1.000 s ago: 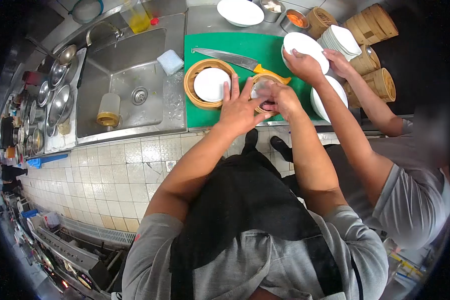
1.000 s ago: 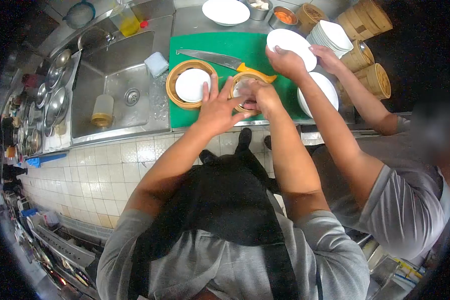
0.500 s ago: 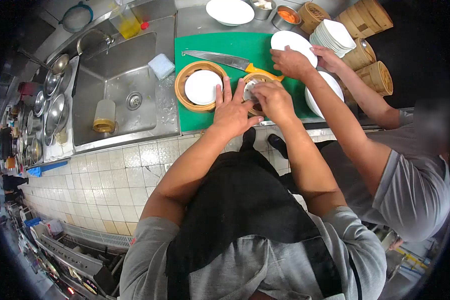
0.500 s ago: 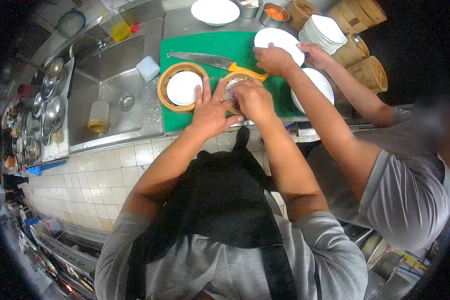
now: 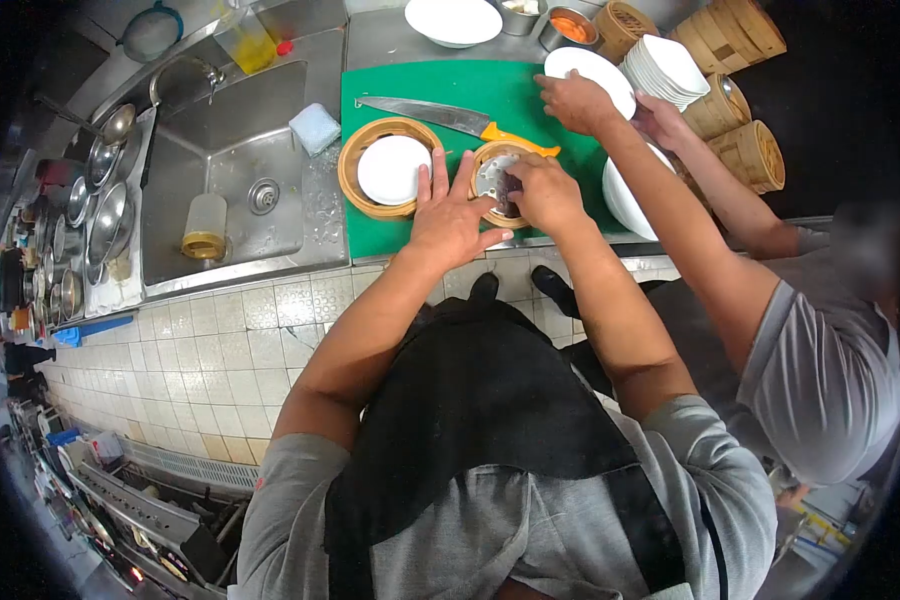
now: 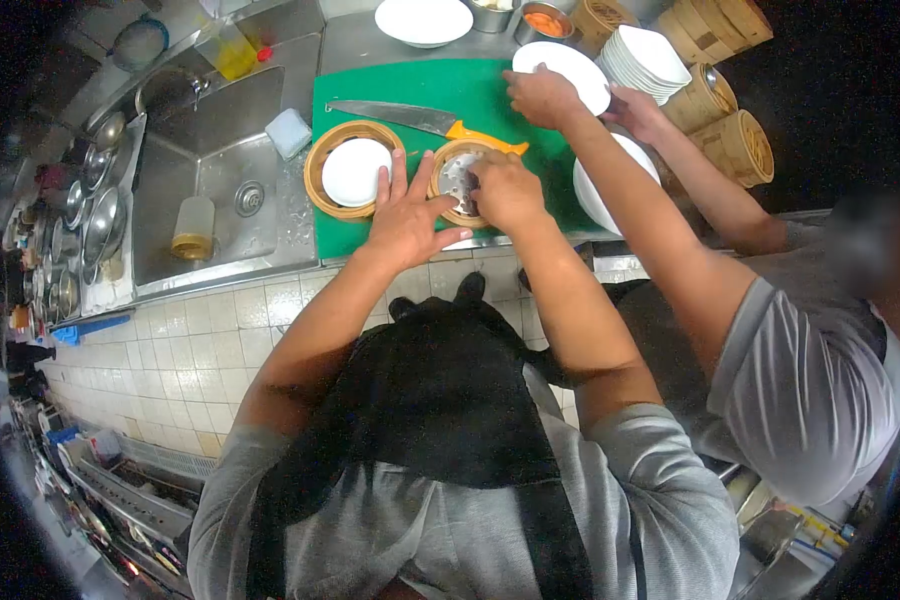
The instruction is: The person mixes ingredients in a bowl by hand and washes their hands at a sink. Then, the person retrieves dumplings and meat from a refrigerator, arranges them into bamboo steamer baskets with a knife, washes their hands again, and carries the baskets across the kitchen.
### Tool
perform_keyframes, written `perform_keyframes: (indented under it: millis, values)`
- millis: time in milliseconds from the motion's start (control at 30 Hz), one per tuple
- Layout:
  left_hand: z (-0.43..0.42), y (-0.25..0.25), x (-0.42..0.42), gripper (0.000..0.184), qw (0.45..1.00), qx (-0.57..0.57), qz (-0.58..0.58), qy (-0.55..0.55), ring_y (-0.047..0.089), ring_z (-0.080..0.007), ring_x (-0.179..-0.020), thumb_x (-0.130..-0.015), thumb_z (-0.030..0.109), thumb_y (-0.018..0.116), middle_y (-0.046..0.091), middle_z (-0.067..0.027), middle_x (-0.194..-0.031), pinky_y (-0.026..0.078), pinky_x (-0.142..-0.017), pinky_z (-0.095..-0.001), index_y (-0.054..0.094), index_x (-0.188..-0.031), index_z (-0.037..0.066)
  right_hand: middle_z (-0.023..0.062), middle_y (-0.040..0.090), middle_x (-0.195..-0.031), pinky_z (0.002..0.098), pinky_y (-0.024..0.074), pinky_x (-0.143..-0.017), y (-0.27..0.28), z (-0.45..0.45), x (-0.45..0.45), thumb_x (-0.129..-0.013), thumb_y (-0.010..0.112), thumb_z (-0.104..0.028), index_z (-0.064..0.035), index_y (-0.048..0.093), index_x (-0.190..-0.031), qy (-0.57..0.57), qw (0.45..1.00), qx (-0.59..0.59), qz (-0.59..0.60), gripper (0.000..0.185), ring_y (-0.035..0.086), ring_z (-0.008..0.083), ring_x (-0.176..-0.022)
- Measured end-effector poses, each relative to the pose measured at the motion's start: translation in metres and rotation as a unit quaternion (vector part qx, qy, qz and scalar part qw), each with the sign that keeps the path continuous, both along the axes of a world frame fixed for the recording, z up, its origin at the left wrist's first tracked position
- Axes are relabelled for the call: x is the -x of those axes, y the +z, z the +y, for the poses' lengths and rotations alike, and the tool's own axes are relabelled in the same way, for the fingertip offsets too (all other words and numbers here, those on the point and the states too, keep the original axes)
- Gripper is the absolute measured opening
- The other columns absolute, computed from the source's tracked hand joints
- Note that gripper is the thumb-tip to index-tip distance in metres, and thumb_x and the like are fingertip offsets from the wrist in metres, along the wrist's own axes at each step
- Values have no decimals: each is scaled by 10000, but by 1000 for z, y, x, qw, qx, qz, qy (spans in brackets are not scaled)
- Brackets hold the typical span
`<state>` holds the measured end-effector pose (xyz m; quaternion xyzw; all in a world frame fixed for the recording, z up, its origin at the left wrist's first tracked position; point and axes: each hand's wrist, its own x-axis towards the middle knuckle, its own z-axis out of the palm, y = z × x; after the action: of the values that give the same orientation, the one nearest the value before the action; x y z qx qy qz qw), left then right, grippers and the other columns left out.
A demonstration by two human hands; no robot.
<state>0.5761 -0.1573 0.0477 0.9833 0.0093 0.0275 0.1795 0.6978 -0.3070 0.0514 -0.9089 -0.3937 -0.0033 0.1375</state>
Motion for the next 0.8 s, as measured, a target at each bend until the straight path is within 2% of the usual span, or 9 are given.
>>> perform_keyframes:
  millis: [200, 267, 300, 400, 467, 533, 633, 800]
  values:
    - [-3, -2, -4, 609, 1000, -3, 2, 8, 23, -516, -1441, -766, 569, 711, 160, -223, -1580, 48, -1138, -635, 622, -1277, 250, 94, 616, -1118, 403, 525, -868, 2, -4, -3, -719, 738, -153, -104, 714, -974, 11, 999, 31, 40, 261, 581, 297, -1071]
    - [-4, -2, -9, 717, 999, 26, -34, 18, -10, -507, -1445, -720, 574, 748, 122, -211, -1592, 52, -1142, -629, 567, -1343, 267, 93, 619, -1129, 394, 521, -873, -3, -6, 4, -735, 717, -191, -98, 718, -963, 26, 999, 22, -1, 246, 571, 303, -1065]
    - [-5, -1, -11, 773, 1000, -7, -14, 13, -9, -508, -1445, -705, 593, 745, 114, -205, -1595, 58, -1137, -639, 534, -1376, 271, 87, 626, -1134, 417, 499, -850, -9, -9, 6, -757, 693, -242, -93, 724, -937, 46, 998, -31, -44, 236, 570, 298, -1033]
    - [-8, 2, -17, 759, 999, -40, 27, 18, -12, -510, -1444, -712, 587, 740, 116, -198, -1597, 57, -1132, -649, 542, -1370, 266, 82, 647, -1094, 431, 463, -835, 0, -11, 25, -780, 679, -278, -88, 727, -926, 18, 997, -46, -58, 244, 572, 278, -1008]
    - [-9, -2, -16, 730, 999, -40, 28, 10, -12, -512, -1444, -724, 569, 737, 120, -193, -1598, 56, -1130, -657, 554, -1358, 258, 74, 670, -1057, 445, 431, -836, -2, -17, 32, -797, 671, -307, -90, 726, -936, 18, 999, -28, -18, 264, 571, 259, -997]
    - [-6, 0, -17, 667, 998, -51, 31, 7, -9, -535, -1435, -744, 531, 729, 131, -224, -1586, 78, -1118, -669, 588, -1309, 205, 51, 668, -1123, 503, 416, -919, -2, -18, 37, -844, 664, -341, -99, 716, -1008, 34, 999, -23, -6, 297, 570, 260, -1051]
    - [0, 2, -13, 648, 996, -74, 44, -19, -1, -534, -1435, -757, 497, 726, 133, -228, -1584, 76, -1128, -657, 590, -1297, 164, 62, 660, -1156, 558, 372, -983, -5, -20, 48, -853, 655, -388, -96, 715, -1021, 52, 997, -35, -40, 342, 565, 256, -1097]
    - [14, 0, -5, 635, 996, -56, 0, -70, 19, -530, -1435, -756, 498, 729, 170, -230, -1574, 84, -1133, -651, 608, -1272, 147, 78, 647, -1179, 628, 314, -1041, -3, -16, 64, -850, 657, -410, -107, 720, -1014, 6, 999, -33, -34, 350, 550, 271, -1153]
